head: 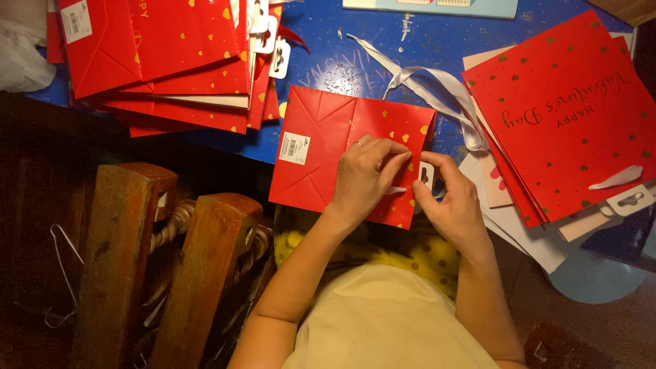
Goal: The person threads white ribbons through plastic holders on red Valentine's Day gift cards, then stacks the finished cards on the table.
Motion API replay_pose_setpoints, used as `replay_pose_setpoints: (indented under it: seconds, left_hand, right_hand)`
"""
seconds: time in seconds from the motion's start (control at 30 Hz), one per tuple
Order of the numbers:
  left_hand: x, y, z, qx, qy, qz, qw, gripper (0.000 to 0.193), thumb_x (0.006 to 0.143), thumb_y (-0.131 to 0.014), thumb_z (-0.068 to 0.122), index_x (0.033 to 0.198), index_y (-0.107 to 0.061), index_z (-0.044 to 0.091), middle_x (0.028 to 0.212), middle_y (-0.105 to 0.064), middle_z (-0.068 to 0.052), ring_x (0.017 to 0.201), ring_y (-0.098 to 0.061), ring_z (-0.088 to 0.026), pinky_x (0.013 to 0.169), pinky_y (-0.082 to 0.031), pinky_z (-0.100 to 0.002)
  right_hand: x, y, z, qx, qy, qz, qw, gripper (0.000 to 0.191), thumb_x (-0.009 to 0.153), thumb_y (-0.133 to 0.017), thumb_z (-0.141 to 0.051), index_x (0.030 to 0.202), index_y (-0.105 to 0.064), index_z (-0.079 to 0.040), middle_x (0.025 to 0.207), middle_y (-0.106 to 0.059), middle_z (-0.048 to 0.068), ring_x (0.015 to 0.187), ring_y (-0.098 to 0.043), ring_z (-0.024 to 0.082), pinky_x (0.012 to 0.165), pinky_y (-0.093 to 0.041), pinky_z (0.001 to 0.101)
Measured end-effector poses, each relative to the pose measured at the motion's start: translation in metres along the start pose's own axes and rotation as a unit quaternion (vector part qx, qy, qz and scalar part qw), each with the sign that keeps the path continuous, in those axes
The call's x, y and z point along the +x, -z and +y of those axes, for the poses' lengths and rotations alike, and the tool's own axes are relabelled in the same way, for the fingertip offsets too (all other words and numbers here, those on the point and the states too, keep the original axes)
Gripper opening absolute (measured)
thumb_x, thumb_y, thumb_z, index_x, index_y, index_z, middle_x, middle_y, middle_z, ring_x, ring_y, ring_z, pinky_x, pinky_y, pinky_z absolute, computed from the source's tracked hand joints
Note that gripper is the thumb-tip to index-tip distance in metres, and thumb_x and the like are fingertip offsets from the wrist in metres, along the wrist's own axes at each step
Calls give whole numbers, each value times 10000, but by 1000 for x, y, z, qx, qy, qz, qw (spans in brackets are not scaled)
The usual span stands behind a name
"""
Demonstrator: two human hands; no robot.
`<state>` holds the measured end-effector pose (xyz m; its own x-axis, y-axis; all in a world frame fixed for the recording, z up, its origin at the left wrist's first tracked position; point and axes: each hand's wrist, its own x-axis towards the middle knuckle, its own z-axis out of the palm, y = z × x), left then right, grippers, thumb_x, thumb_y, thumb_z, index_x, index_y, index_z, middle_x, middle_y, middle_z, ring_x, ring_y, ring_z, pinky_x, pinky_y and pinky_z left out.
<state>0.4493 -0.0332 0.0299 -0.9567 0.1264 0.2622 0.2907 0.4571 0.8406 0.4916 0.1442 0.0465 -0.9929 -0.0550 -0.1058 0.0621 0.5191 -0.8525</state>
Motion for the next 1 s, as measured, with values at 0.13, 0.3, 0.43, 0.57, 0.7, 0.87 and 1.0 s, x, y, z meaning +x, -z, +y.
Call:
replay_pose_setpoints:
  seconds: [0.13, 0.3, 0.43, 0.57, 0.7, 0.87, 1.0]
  left_hand:
    - [-1, -5, -9, -16, -16, -8, 1000, 91, 885, -785, 157, 950, -767, 97, 900, -752, -38, 842, -684, -227, 767, -549, -363]
    - [2, -12, -30, -185, 111, -79, 973, 235, 989, -682, 217, 1115, -787, 49, 1019, -798, -76, 937, -741, -172, 849, -588, -306]
    - [1, 1, -42, -362, 230, -121, 895, 402, 1083, -513, 283, 1336, -641, -1, 1171, -766, -80, 1121, -723, -138, 947, -581, -278]
    - [-1, 24, -36, -350, 227, -102, 903, 415, 1104, -512, 240, 1414, -591, -23, 1167, -765, -100, 1070, -748, -150, 937, -606, -279]
    - [-9, 45, -18, -181, 213, -110, 954, 406, 970, -663, 149, 1335, -638, -26, 1064, -787, -105, 981, -760, -147, 856, -597, -273]
    - [-14, 42, -9, -299, 235, -160, 911, 486, 972, -707, 87, 1427, -576, -25, 1025, -801, -139, 958, -721, -146, 881, -573, -279]
    - [-20, 31, -11, -515, 239, -141, 811, 563, 998, -670, 40, 1517, -461, -25, 1139, -767, -167, 1062, -727, -167, 973, -565, -305]
  right_hand:
    - [12, 16, 4, 124, 42, -32, 991, 295, 945, -564, -16, 1223, -654, 26, 1155, -711, 99, 1051, -653, 139, 943, -493, 246]
    - [33, -1, 15, 313, -73, 23, 947, 223, 993, -615, -35, 1208, -654, 5, 1085, -752, 44, 960, -688, 70, 846, -539, 206]
    - [33, -12, 21, 222, -80, 47, 971, 173, 989, -683, -27, 1154, -722, 8, 921, -729, -4, 787, -627, 17, 678, -490, 189]
    - [34, -15, 25, 162, -34, 69, 984, 118, 999, -698, -26, 1108, -730, 10, 859, -719, -28, 749, -617, -10, 650, -483, 177]
    - [33, -20, 27, 179, -67, 93, 977, 88, 1014, -683, -20, 1092, -702, 18, 824, -697, -16, 725, -592, -1, 614, -449, 181]
    - [31, -25, 33, 216, -43, 94, 971, 82, 1021, -638, 15, 1102, -649, 25, 918, -700, -24, 796, -623, -5, 649, -480, 169]
    - [28, -24, 35, 215, -42, 89, 972, 115, 1010, -617, 26, 1121, -643, 18, 911, -702, -13, 816, -630, -2, 680, -487, 169]
